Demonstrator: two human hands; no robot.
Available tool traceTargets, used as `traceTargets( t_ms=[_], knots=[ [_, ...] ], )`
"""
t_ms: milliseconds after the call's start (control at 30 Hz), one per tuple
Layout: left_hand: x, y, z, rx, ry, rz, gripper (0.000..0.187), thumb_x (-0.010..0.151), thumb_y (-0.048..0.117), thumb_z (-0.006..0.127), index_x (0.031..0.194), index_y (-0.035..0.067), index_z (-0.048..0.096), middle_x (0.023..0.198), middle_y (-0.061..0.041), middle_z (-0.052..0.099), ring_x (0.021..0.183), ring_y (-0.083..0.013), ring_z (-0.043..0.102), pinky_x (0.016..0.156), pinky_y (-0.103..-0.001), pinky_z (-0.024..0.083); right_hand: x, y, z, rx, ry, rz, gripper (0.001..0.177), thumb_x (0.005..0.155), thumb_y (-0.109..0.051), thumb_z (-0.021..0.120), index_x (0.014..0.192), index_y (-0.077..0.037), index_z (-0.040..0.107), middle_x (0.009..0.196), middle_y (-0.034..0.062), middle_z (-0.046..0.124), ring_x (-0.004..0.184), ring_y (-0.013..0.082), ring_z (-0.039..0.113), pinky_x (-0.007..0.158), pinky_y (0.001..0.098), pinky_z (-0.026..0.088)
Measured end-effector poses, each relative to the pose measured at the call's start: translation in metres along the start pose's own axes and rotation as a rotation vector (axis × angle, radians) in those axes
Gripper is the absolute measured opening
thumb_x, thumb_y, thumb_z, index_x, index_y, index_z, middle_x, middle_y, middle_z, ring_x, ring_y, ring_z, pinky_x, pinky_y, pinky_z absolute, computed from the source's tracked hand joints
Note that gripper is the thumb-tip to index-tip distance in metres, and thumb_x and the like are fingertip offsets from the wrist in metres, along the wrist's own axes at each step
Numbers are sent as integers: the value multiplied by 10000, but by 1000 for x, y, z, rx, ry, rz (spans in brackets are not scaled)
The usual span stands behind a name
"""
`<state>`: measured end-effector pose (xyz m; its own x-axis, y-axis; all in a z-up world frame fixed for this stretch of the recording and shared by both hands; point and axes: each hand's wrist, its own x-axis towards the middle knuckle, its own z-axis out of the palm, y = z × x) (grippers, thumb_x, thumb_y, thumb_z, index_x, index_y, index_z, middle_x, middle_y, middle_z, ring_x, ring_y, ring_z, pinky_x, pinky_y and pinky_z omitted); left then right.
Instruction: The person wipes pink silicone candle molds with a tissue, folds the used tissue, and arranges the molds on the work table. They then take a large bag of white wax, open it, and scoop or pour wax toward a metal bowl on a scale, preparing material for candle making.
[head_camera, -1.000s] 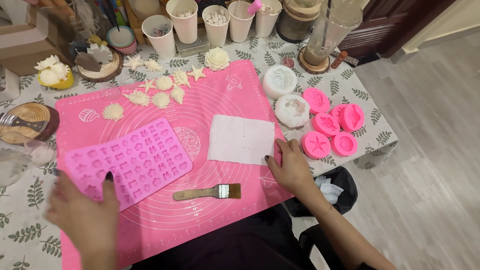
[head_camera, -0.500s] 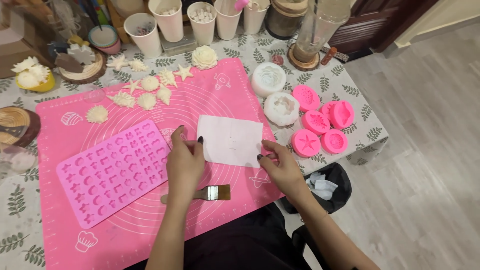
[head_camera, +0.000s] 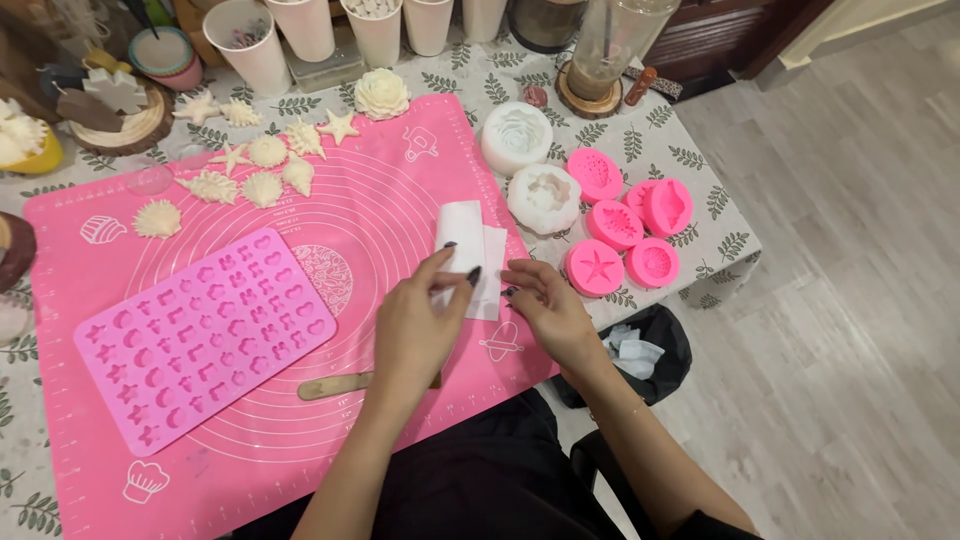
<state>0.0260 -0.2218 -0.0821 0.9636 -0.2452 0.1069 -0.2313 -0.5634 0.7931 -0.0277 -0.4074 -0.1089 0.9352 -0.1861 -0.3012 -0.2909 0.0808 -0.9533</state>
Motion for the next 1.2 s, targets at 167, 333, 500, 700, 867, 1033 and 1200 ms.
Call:
traceTargets(
  t_ms=[167,333,500,700,867,1033,1200],
  knots=[
    [7,14,-13,31,28,-241,411,888,255,695,1277,124,670,1043,-81,776,955,-263,730,854,-401,555,8,-1,10,-211,65,-100,474,893,-123,643,1341,21,582,1281,118,686,1021,152,658,920,296,534],
    [9,-11,7,16,156,3,391,886,168,703,1244,27,634,1110,-148,735,1008,-312,710,864,-438,542,26,-16,29,-637,219,-143,473,865,-244,746,1269,-17,652,1076,141,650,815,252,659,779,359,535],
    [9,-4,11,141,105,-74,496,875,122,718,1315,-22,537,1091,-219,678,963,-389,685,793,-489,538,22,-12,35,-771,268,-270,473,832,-195,775,1167,41,540,1085,189,624,951,320,663,804,436,524],
    [25,4,26,321,47,-169,642,817,57,718,1362,-128,432,1088,-321,606,932,-461,677,759,-490,562,17,-4,32,-766,260,-312,570,812,-111,777,1282,41,491,1152,226,569,1017,367,629,857,451,504],
    [36,7,21,283,-81,-297,467,867,132,723,1227,-76,512,1038,-271,666,937,-425,702,773,-490,574,18,5,32,-739,255,-364,521,832,-110,764,1256,63,516,1178,233,545,1056,379,621,893,437,517],
    [38,-4,23,284,-105,-309,448,831,222,774,1163,-8,580,996,-205,718,933,-376,711,792,-481,563,20,7,37,-757,320,-400,576,834,-96,763,1300,116,499,1201,279,493,1057,436,580,895,458,500],
    [44,-6,15,248,-155,-389,364,848,294,765,1127,88,657,987,-87,766,923,-283,738,823,-418,568,21,3,49,-814,428,-352,432,829,-67,727,1206,87,582,1144,248,537,1027,414,578,897,466,487]
  ],
)
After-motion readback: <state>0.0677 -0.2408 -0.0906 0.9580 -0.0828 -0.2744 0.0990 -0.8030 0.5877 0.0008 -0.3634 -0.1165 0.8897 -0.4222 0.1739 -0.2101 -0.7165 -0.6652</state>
